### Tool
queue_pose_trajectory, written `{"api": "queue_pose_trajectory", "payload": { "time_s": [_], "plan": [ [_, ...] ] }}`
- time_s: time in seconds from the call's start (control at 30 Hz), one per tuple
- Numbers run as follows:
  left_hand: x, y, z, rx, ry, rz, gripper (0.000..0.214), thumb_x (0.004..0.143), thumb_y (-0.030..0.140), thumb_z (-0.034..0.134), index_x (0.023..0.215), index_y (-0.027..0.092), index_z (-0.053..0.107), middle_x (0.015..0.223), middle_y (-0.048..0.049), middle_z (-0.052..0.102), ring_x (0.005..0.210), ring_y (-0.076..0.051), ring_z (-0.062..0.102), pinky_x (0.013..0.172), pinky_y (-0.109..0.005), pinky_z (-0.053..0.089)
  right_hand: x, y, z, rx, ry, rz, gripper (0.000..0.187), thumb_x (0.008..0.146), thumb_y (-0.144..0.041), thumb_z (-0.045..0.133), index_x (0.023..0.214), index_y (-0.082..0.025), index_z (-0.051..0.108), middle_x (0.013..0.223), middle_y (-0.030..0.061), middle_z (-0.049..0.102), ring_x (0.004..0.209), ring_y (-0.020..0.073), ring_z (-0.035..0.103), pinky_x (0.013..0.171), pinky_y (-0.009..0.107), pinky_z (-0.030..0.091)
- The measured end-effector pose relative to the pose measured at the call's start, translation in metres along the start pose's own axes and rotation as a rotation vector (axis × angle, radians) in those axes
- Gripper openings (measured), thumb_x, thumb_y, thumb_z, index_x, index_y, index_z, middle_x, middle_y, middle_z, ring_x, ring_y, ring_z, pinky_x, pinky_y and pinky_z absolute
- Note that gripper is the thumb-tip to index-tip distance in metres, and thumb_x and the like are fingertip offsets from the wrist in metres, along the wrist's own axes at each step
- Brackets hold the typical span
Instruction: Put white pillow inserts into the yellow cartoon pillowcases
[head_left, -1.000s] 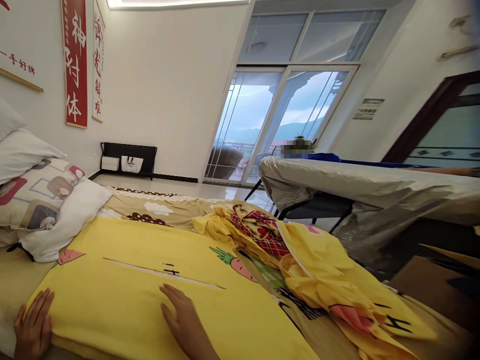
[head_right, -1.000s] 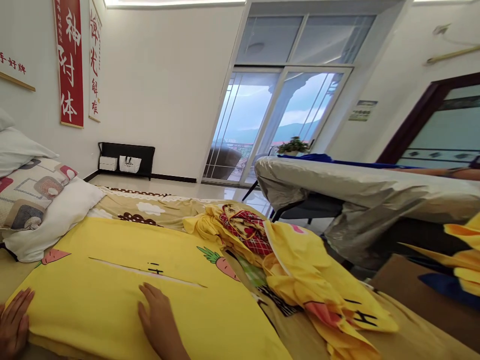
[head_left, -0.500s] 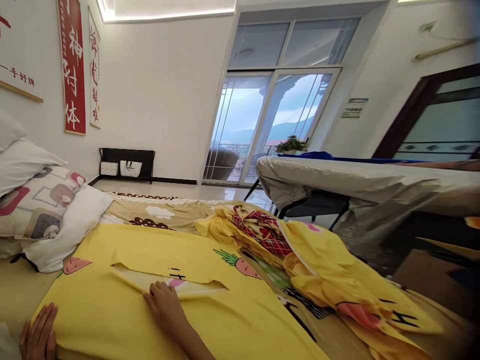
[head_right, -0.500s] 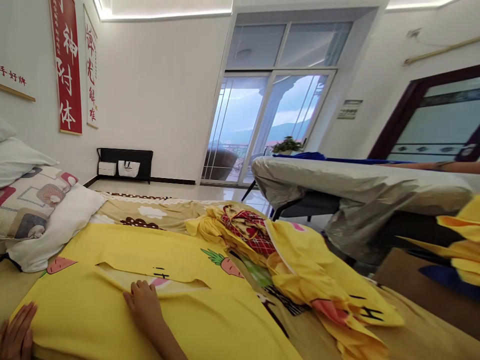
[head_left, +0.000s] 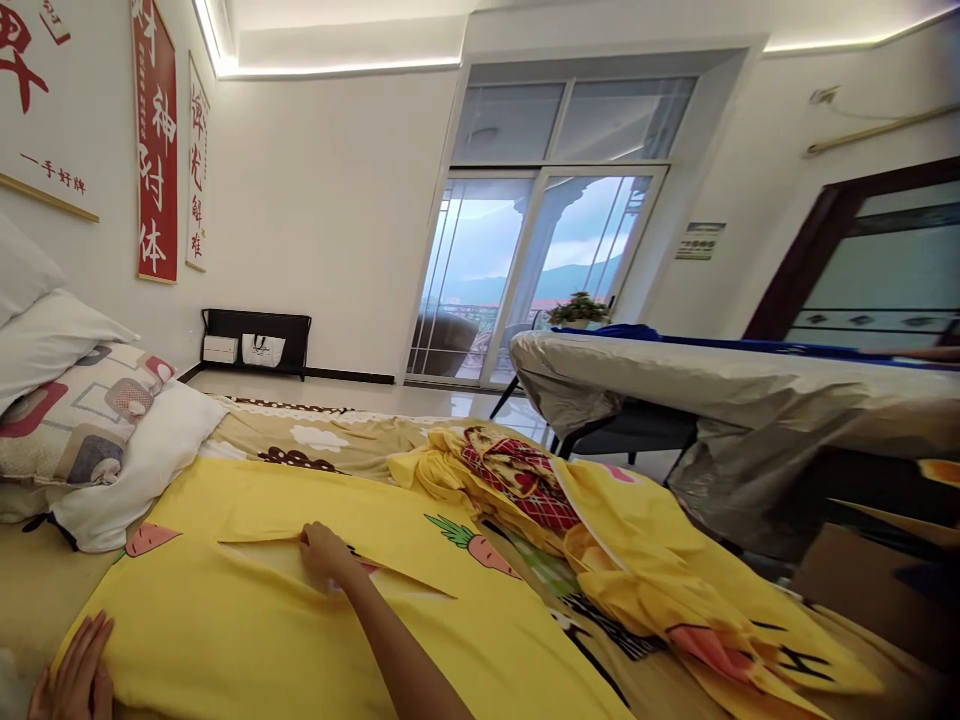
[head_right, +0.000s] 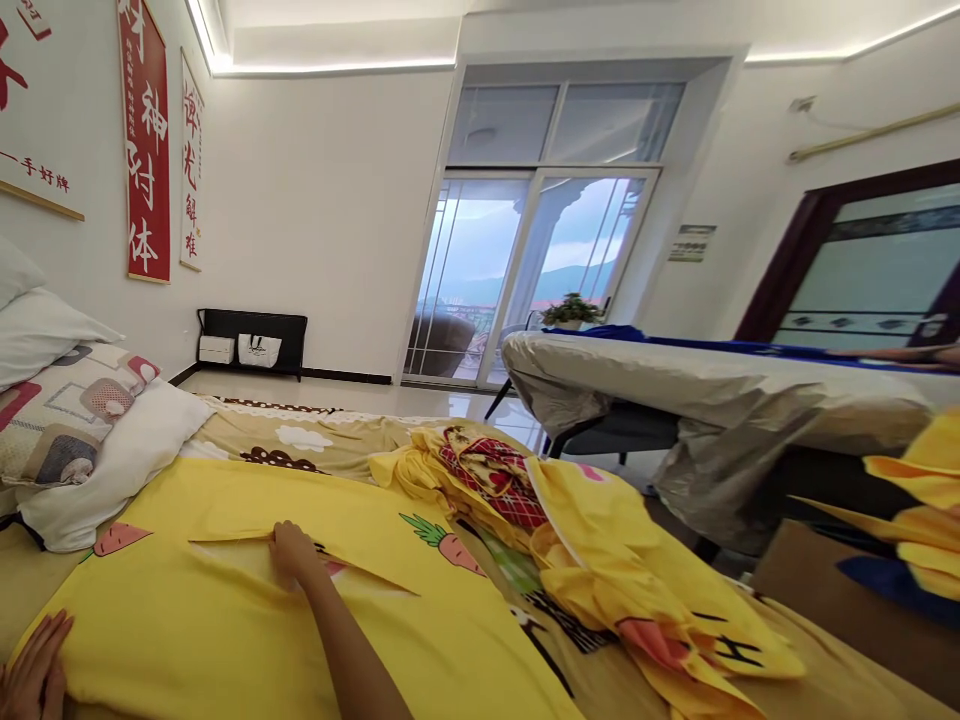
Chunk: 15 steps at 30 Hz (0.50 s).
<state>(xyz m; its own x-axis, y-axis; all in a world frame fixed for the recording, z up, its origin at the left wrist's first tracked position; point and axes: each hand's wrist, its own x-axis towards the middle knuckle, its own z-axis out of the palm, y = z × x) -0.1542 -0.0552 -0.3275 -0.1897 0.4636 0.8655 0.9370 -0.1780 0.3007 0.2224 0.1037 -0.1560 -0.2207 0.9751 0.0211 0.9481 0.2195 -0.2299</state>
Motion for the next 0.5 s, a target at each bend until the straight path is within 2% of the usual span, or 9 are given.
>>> {"api": "queue_pose_trajectory", "payload": {
  "time_s": [0.07, 0.13, 0.2, 0.27, 0.33, 0.4, 0.5],
  "plan": [
    [-0.001, 0.0, 0.003, -0.018, -0.016, -0.037, 0.072, 0.074, 0.026, 0.046, 0.142, 0.044, 0.031, 0.122, -0.0011, 0.062, 0.108, -0.029, 0.06, 0.09, -0.049, 0.044, 0.012, -0.005, 0.001, -0.043, 0.012, 0.047, 0.028, 0.089, -0.038, 0.053, 0.103, -0.015, 0.06, 0.104, 0.0054, 0.061, 0.094, 0.017, 0.058, 0.084, 0.04, 0.048],
    [0.001, 0.003, 0.003, -0.028, -0.038, -0.077, 0.068, 0.071, 0.026, 0.047, 0.136, 0.046, 0.042, 0.12, -0.0004, 0.064, 0.108, -0.03, 0.06, 0.089, -0.05, 0.044, 0.019, -0.011, 0.006, -0.08, 0.047, 0.096, 0.029, 0.089, -0.038, 0.053, 0.107, -0.015, 0.058, 0.107, 0.0059, 0.06, 0.096, 0.0177, 0.058, 0.085, 0.04, 0.048],
    [0.011, 0.016, -0.002, -0.046, -0.065, -0.13, 0.051, 0.071, 0.028, 0.048, 0.116, 0.048, 0.061, 0.114, 0.0018, 0.067, 0.108, -0.03, 0.06, 0.09, -0.051, 0.043, 0.019, -0.018, 0.012, -0.11, 0.1, 0.124, 0.026, 0.092, -0.029, 0.047, 0.109, -0.012, 0.058, 0.11, 0.0096, 0.06, 0.101, 0.0199, 0.056, 0.088, 0.04, 0.045],
    [0.034, 0.038, -0.012, -0.088, -0.07, -0.185, 0.033, 0.073, 0.032, 0.048, 0.093, 0.044, 0.071, 0.11, 0.0028, 0.068, 0.109, -0.03, 0.06, 0.094, -0.053, 0.04, 0.014, -0.023, 0.019, -0.133, 0.149, 0.118, 0.028, 0.092, -0.015, 0.037, 0.11, -0.009, 0.057, 0.113, 0.0152, 0.058, 0.108, 0.0233, 0.053, 0.091, 0.039, 0.041],
    [0.071, 0.066, -0.022, -0.183, -0.031, -0.221, 0.028, 0.076, 0.033, 0.046, 0.085, 0.038, 0.073, 0.111, 0.0014, 0.068, 0.112, -0.03, 0.058, 0.097, -0.053, 0.038, 0.006, -0.027, 0.022, -0.143, 0.172, 0.089, 0.035, 0.088, -0.008, 0.031, 0.111, -0.006, 0.057, 0.115, 0.0201, 0.056, 0.111, 0.0267, 0.05, 0.092, 0.039, 0.038],
    [0.121, 0.092, -0.024, -0.357, 0.021, -0.249, 0.027, 0.077, 0.032, 0.048, 0.089, 0.032, 0.072, 0.115, -0.0014, 0.066, 0.114, -0.027, 0.057, 0.098, -0.046, 0.041, -0.004, -0.029, 0.02, -0.143, 0.159, 0.045, 0.035, 0.087, -0.011, 0.033, 0.111, -0.005, 0.058, 0.117, 0.0215, 0.056, 0.112, 0.0285, 0.05, 0.092, 0.039, 0.037],
    [0.209, 0.108, -0.007, -0.585, 0.272, -0.378, 0.034, 0.08, 0.028, 0.038, 0.092, 0.02, 0.069, 0.11, -0.0076, 0.068, 0.108, -0.025, 0.06, 0.094, -0.039, 0.047, -0.021, -0.03, 0.011, -0.134, 0.081, -0.057, 0.032, 0.084, -0.019, 0.041, 0.104, -0.006, 0.063, 0.112, 0.0202, 0.061, 0.109, 0.0285, 0.054, 0.094, 0.037, 0.036]
  ]
}}
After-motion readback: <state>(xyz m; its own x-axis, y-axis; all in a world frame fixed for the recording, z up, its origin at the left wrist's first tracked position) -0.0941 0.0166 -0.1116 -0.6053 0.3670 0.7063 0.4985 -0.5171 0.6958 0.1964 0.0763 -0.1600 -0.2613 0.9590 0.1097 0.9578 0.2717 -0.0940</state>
